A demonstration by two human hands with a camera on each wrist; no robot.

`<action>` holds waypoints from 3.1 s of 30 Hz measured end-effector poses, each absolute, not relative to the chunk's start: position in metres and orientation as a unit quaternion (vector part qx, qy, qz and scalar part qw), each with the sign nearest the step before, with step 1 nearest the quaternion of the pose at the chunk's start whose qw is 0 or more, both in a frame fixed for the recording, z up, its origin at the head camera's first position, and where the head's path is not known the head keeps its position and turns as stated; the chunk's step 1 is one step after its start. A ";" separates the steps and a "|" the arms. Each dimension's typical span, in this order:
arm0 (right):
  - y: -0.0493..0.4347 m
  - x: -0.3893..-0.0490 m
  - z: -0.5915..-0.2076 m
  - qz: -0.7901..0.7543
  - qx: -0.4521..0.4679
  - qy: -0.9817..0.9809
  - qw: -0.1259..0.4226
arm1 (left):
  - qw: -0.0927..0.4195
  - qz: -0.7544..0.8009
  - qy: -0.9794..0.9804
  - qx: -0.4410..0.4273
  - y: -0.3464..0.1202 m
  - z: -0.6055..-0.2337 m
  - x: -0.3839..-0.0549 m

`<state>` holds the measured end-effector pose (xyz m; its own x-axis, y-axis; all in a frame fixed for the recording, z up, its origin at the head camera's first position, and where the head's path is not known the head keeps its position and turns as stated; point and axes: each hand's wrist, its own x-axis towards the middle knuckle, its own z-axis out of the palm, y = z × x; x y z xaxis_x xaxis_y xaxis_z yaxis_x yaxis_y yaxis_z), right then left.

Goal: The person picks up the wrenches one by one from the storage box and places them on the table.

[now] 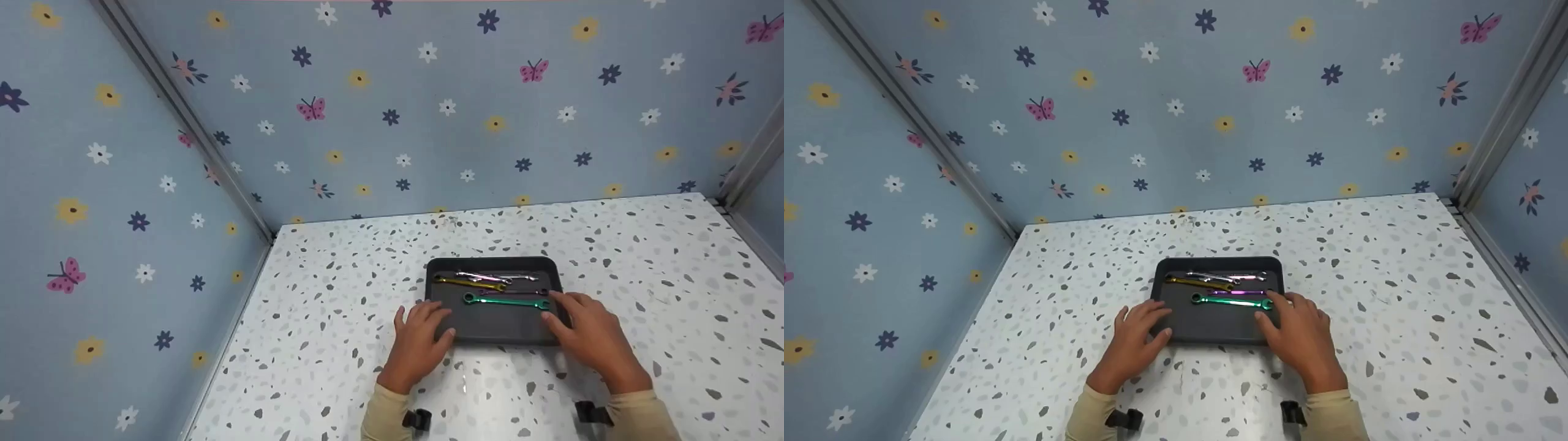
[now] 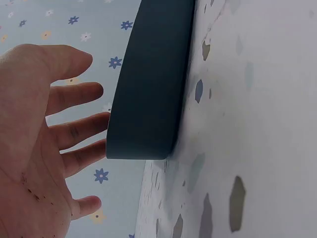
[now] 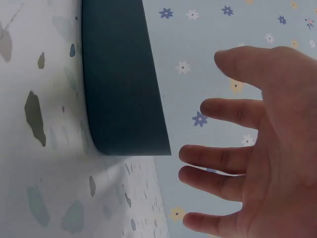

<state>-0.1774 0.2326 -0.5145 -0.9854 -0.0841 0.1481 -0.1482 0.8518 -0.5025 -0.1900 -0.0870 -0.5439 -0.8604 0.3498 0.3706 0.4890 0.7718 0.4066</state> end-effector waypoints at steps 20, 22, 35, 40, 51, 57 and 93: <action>0.229 -0.182 -0.523 0.306 0.041 -0.950 0.037 | 0.153 -0.377 -0.897 -0.173 -0.090 -0.560 -0.221; 0.230 -0.181 -0.523 0.307 0.040 -0.950 0.046 | 0.152 -0.378 -0.896 -0.178 -0.088 -0.562 -0.222; 0.213 -0.192 -0.520 0.322 0.078 -0.939 0.093 | 0.153 -0.372 -0.901 -0.161 -0.086 -0.571 -0.230; 0.211 -0.202 -0.523 0.337 0.097 -0.931 0.099 | 0.131 -0.389 -0.898 -0.159 -0.084 -0.571 -0.232; 0.211 -0.212 -0.534 0.336 0.098 -0.932 0.090 | 0.129 -0.385 -0.898 -0.169 -0.079 -0.572 -0.231; 0.211 -0.216 -0.544 0.339 0.101 -0.931 0.088 | 0.123 -0.372 -0.901 -0.184 -0.081 -0.573 -0.229; 0.216 -0.244 -0.540 0.238 0.116 -0.963 0.051 | 0.092 -0.406 -0.892 -0.178 -0.069 -0.578 -0.231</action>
<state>-0.2440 0.2162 -0.5395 -0.9680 -0.1993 0.1526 -0.2475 0.8600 -0.4464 -0.2315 -0.0688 -0.5785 -0.9197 0.2420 0.3091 0.3920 0.6077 0.6907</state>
